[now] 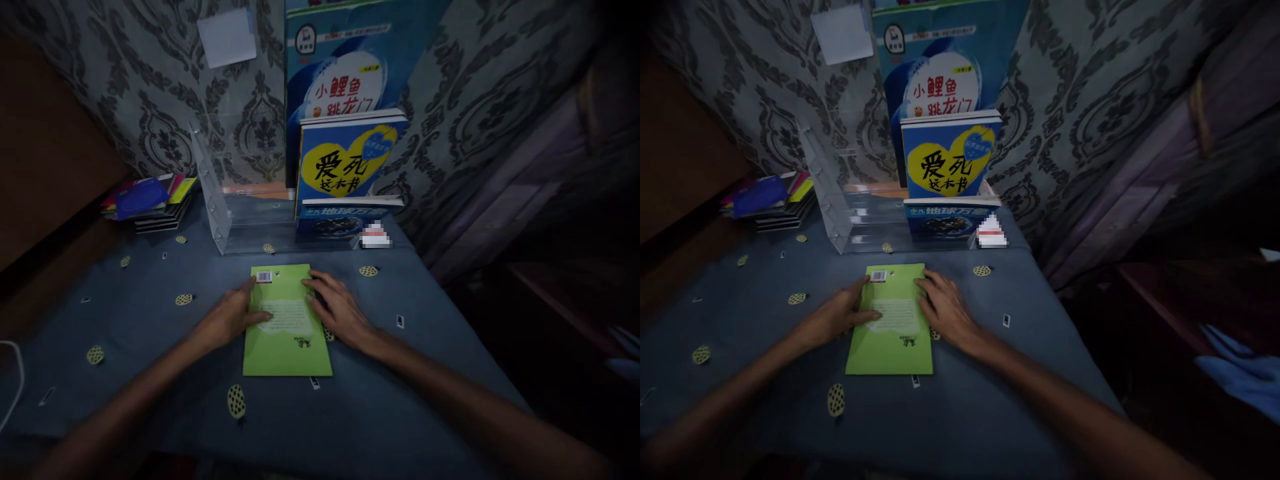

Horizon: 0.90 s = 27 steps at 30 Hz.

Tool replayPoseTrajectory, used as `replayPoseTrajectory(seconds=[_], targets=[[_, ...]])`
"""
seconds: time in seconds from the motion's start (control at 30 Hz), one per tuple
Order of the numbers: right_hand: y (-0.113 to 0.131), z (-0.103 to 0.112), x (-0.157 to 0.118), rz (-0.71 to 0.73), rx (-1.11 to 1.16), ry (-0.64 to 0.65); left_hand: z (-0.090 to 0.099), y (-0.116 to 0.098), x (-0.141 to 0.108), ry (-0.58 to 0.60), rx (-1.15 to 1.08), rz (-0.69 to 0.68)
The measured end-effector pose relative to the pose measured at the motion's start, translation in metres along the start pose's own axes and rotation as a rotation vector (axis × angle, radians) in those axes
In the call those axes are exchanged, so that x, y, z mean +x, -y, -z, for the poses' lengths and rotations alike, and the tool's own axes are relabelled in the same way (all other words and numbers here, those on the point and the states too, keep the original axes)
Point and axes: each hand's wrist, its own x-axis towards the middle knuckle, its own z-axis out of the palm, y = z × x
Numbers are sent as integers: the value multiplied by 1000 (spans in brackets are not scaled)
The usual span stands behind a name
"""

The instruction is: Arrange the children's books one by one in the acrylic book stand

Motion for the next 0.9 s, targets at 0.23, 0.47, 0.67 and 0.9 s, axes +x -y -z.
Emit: replayPoseTrajectory(seconds=[0.23, 0.47, 0.67, 0.9], targets=[[-27, 14, -9, -33, -31, -86, -26, -22, 27, 42, 142, -39], [-32, 19, -13, -52, -83, -96, -23, -31, 38, 32, 398, -140], [-29, 22, -12, -45, -97, -95, -33, -20, 39, -257, 773, -327], [-27, 24, -12, -61, -86, -103, -45, -8, 49, -329, 782, -443]])
